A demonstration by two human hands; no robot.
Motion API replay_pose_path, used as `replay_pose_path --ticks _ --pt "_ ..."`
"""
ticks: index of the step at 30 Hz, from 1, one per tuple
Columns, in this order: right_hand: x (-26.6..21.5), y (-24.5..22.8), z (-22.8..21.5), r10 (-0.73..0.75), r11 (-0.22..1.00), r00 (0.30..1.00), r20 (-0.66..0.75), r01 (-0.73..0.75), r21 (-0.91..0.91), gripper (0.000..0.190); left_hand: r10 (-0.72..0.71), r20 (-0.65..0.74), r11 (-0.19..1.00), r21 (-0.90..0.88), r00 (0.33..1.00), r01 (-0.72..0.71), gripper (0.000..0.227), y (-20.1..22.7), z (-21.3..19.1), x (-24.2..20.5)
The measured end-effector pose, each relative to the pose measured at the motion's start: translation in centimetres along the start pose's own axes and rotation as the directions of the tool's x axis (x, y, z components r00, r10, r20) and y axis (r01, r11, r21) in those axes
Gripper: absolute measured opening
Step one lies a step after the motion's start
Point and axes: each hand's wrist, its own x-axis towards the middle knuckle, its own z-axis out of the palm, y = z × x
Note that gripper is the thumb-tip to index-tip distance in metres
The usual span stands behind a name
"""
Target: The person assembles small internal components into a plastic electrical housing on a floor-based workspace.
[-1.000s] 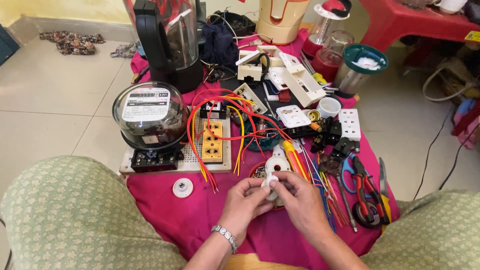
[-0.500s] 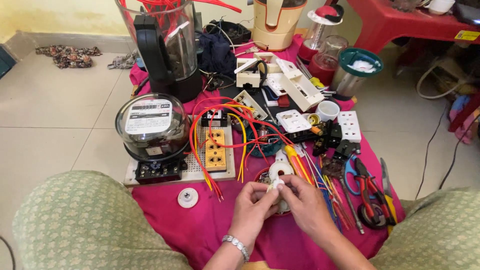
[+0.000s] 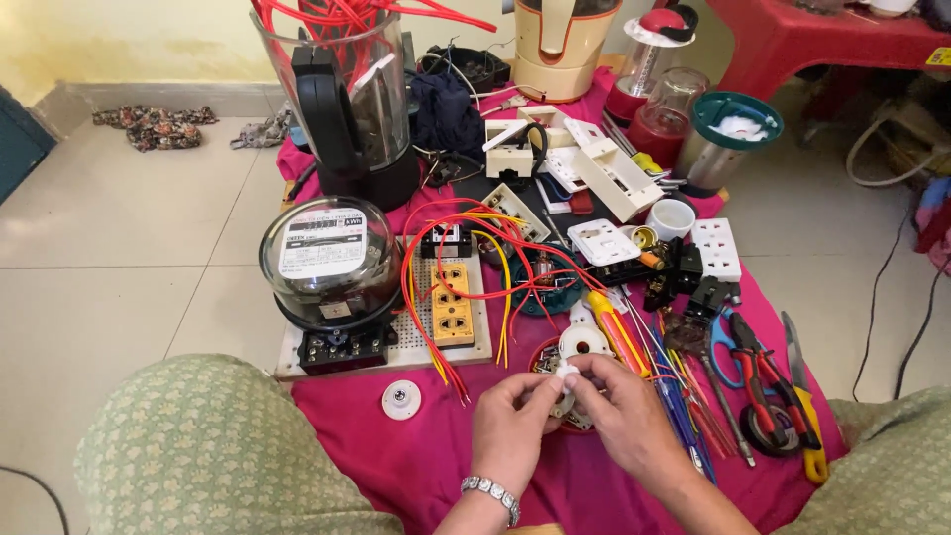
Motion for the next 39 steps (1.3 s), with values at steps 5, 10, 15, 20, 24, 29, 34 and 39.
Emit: replay_pose_path --ticks 5,10,15,20,24,29,34,39 --pt "0.1 -0.8 0.4 0.063 0.989 0.998 0.003 -0.063 0.133 0.029 0.005 -0.011 0.971 -0.237 1.000 -0.007 0.018 -1.2 0.5 0.9" --pt "-0.4 -0.7 0.6 -0.025 0.998 0.999 -0.021 0.024 -0.065 0.028 0.046 -0.034 0.974 -0.219 0.998 -0.052 0.013 -1.9 0.7 1.1" --pt "-0.6 -0.1 -0.6 -0.133 0.982 0.991 -0.004 0.132 -0.134 0.024 0.031 0.049 0.997 0.066 0.998 -0.034 0.026 -0.4 0.4 0.6" --pt "-0.4 -0.2 -0.5 -0.051 0.999 0.998 -0.028 0.052 0.010 0.027 -0.038 0.106 0.995 -0.089 0.994 0.047 0.035 0.0 0.4 0.6" --pt "0.0 0.2 -0.1 -0.040 0.985 0.998 -0.038 0.046 0.165 0.029 -0.120 0.098 0.961 -0.238 0.988 0.140 0.038 0.1 0.5 0.8" --pt "-0.3 -0.1 -0.4 -0.004 0.990 0.997 -0.083 0.016 0.139 0.026 -0.131 0.072 0.948 -0.284 0.989 0.146 0.034 0.6 0.5 0.6" --pt "-0.4 -0.1 -1.0 0.040 0.992 0.997 -0.069 -0.031 0.121 0.030 -0.114 0.074 0.946 -0.295 0.991 0.131 0.029 0.4 0.7 0.6" --pt "-0.1 -0.2 -1.6 -0.084 0.996 0.995 -0.060 0.081 -0.044 0.030 -0.088 0.212 0.929 -0.336 0.973 0.157 0.027 -0.8 1.2 1.3"
